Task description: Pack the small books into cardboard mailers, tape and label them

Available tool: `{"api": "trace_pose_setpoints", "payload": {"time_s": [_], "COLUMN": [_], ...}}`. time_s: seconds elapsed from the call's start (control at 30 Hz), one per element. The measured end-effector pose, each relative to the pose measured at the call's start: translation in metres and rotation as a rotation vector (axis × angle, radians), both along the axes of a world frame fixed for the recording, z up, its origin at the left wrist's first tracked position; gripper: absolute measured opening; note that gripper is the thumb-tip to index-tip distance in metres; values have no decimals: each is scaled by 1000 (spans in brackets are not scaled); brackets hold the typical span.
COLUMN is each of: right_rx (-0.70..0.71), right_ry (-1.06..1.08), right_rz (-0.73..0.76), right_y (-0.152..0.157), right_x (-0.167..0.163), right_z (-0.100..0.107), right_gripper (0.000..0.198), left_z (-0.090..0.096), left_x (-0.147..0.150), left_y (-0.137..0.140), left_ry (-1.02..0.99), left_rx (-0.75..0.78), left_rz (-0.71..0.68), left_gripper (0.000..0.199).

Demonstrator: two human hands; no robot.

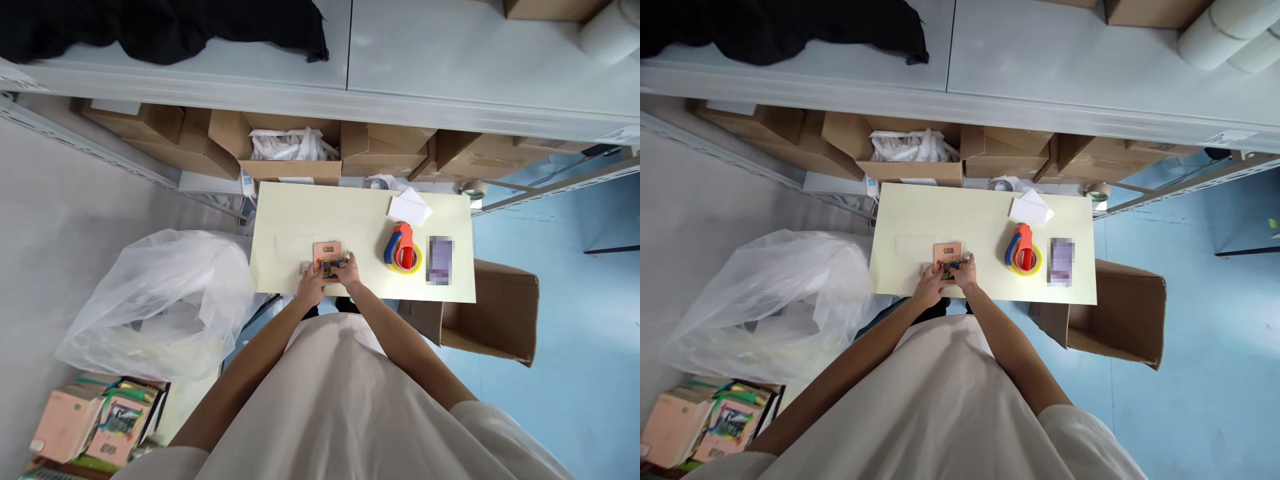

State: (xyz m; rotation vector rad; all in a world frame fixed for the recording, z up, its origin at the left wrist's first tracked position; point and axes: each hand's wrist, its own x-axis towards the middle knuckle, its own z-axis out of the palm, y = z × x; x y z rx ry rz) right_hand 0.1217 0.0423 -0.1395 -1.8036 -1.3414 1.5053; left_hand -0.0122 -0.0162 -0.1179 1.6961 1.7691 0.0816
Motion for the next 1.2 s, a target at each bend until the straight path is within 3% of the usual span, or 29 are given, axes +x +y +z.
{"api": "trace_pose_setpoints", "payload": {"time_s": [0.2, 0.4, 0.57, 0.67, 0.77, 0.9, 1.0, 1.1, 1.2], "right_rx": [-99, -107, -41, -4, 5, -12, -62, -112, -106], "right_ry": [43, 115, 96, 109, 179, 196, 202, 232, 231], "right_rz": [-49, -108, -200, -152, -39, 55, 53, 45, 45], "right_y": [10, -14, -17, -14, -13, -14, -12, -8, -6], "right_x": [10, 36, 62, 65, 54, 27, 10, 0, -3], "right_z": [10, 28, 47, 56, 60, 53, 41, 29, 21], "right_gripper": [17, 18, 21, 25, 34, 42, 42, 42, 44], "left_z": [-1, 3, 19, 30, 34, 25, 11, 3, 3], "left_x": [-4, 14, 55, 67, 58, 26, 3, -11, -13], "left_y": [1, 3, 16, 23, 27, 32, 38, 41, 37], "left_ry": [-81, -228, -546, -806, -896, -746, -534, -453, -369], "left_rx": [23, 52, 69, -16, -35, -47, -65, -74, -35], "left_rz": [-5, -10, 147, 221, 261, 356, 389, 407, 419], "left_gripper": [63, 58, 50, 44, 43, 36, 27, 21, 29]}}
